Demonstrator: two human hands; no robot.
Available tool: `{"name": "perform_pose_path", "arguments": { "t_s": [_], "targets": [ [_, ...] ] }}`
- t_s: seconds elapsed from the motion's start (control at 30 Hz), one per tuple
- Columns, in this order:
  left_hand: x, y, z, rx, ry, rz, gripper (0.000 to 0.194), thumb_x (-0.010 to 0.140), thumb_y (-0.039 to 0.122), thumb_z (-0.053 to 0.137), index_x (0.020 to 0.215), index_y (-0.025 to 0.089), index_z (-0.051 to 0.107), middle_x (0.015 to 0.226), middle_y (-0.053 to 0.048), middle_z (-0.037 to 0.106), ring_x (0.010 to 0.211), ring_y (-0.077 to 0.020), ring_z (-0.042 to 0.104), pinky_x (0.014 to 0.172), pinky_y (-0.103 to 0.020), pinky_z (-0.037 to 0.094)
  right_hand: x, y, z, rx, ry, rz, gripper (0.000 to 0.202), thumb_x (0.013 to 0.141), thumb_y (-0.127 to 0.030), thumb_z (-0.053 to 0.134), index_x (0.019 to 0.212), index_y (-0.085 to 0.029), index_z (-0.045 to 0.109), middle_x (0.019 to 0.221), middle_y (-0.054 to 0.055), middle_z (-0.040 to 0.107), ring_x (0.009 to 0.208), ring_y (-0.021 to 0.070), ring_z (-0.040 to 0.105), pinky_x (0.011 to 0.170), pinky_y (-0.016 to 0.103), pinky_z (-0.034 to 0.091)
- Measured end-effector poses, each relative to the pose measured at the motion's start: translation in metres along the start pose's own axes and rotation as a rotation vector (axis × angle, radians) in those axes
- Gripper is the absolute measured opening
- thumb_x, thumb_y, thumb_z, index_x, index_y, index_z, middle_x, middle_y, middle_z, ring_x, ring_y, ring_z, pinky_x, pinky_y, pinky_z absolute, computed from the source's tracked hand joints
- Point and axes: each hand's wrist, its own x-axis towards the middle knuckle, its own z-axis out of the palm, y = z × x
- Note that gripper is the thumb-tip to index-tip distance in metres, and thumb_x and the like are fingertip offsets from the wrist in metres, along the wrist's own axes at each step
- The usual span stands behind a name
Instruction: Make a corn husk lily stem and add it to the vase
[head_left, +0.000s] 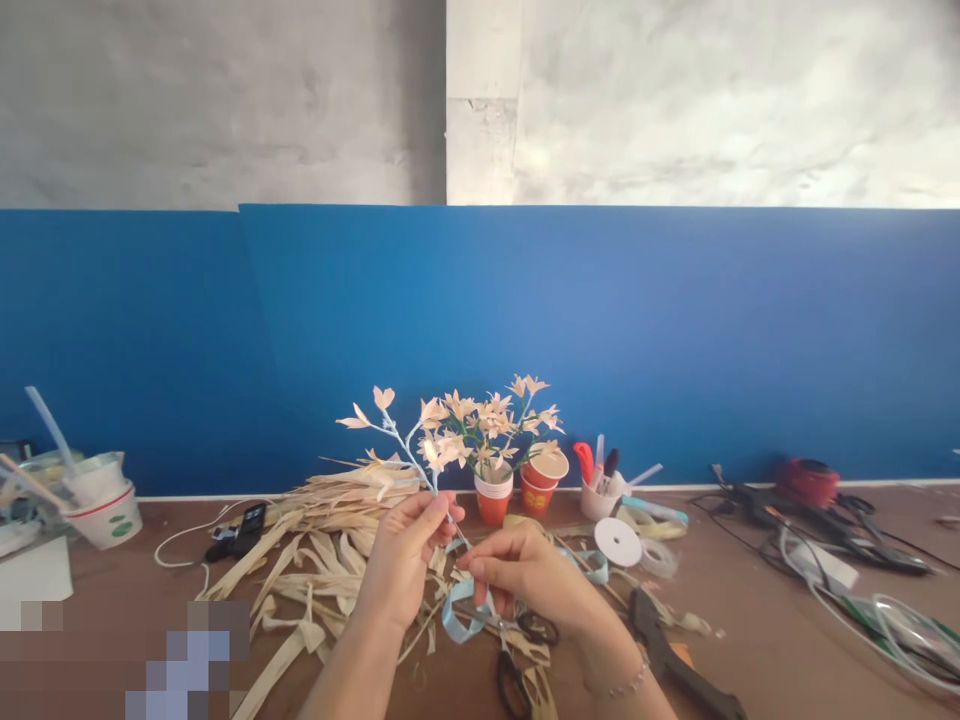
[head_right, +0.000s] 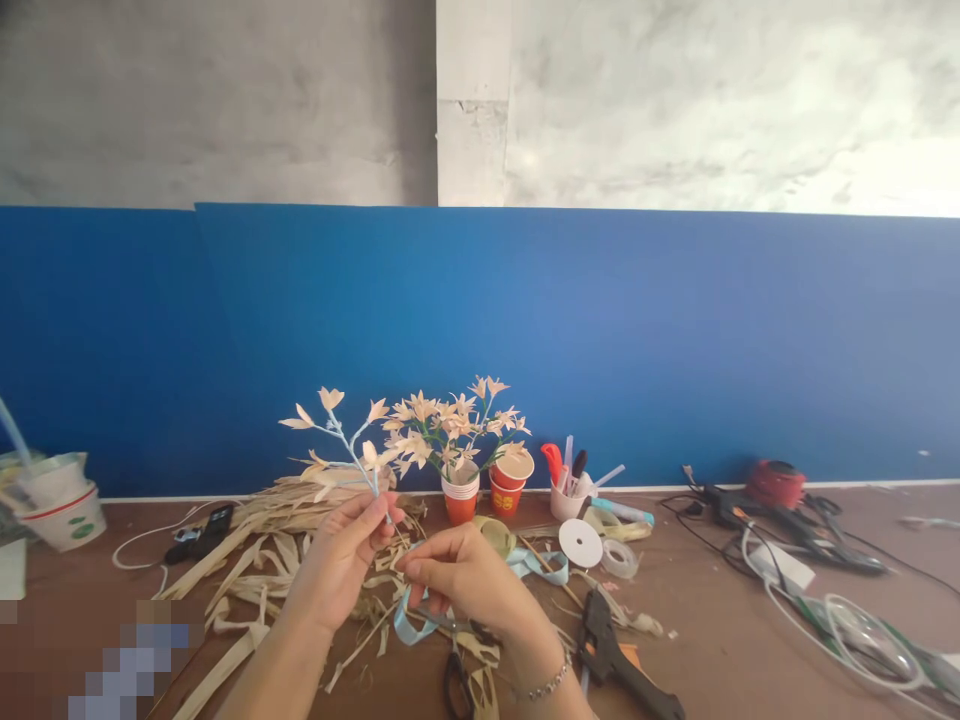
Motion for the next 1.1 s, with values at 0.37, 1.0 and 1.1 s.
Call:
{"name": "perform_pose_path", "arguments": {
  "t_s": [0.37,1.0,1.1],
  "targets": [
    [0.015,0.013,-0.015,0.352,0.082,0.101,0.027,0.062,0.041,0.073,0.067,0.015,0.070,0.067,-0.005,0.069,0.059,-0.0128,0.054,0.049,-0.020,0.037,-0.021,0.030,-0.009,-1.083,0.030,0.332,0.018,0.054,-0.012,0.067,0.070,-0.019,0.067,0.069,0.001,0.067,0.067,0.0183,0.061,0.057,0.024,0.040],
    [0.032,0.025,-0.043,0.106,0.348,0.211,0.037,0.055,0.042,0.077,0.077,0.013,0.069,0.069,-0.004,0.069,0.064,-0.0138,0.060,0.057,-0.022,0.045,-0.028,0.019,-0.020,-1.303,0.026,0.226,0.037,0.061,-0.001,0.050,0.087,-0.020,0.067,0.084,0.008,0.071,0.082,0.0230,0.065,0.066,0.027,0.039],
    [0.035,0.033,-0.055,0.080,0.411,0.247,0.038,0.052,0.041,0.079,0.077,0.013,0.069,0.066,-0.003,0.067,0.062,-0.0137,0.060,0.056,-0.022,0.045,-0.035,0.012,-0.029,-1.281,0.046,0.205,0.033,0.061,-0.003,0.049,0.082,-0.020,0.068,0.082,0.007,0.070,0.080,0.0223,0.063,0.066,0.027,0.038]
  ]
}}
